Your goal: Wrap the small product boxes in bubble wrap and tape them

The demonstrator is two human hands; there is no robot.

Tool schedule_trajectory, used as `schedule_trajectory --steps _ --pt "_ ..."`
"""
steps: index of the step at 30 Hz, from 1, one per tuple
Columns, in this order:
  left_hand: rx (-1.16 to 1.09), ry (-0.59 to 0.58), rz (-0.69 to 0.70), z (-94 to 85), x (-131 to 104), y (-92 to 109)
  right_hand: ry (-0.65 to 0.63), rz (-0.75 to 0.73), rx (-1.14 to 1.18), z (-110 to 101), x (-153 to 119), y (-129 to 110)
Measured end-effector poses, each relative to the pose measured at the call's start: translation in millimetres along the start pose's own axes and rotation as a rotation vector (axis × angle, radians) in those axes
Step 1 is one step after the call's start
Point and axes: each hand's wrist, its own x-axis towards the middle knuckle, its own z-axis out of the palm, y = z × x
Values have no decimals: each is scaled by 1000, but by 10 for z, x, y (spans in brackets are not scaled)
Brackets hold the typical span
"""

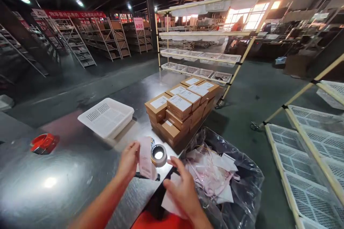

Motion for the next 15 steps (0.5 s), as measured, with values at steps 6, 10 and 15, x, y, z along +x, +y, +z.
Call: schedule_trajectory --steps 6,10,15 --pt "-117 37 -134 411 -172 -328 -102 126 -8 326 -88 80" --pt "279 195 126 208 -139 -404 -152 49 -190 126 -71 197" --pt "1218 -606 925 75 -335 -228 -416 -59 -239 -93 -29 202"
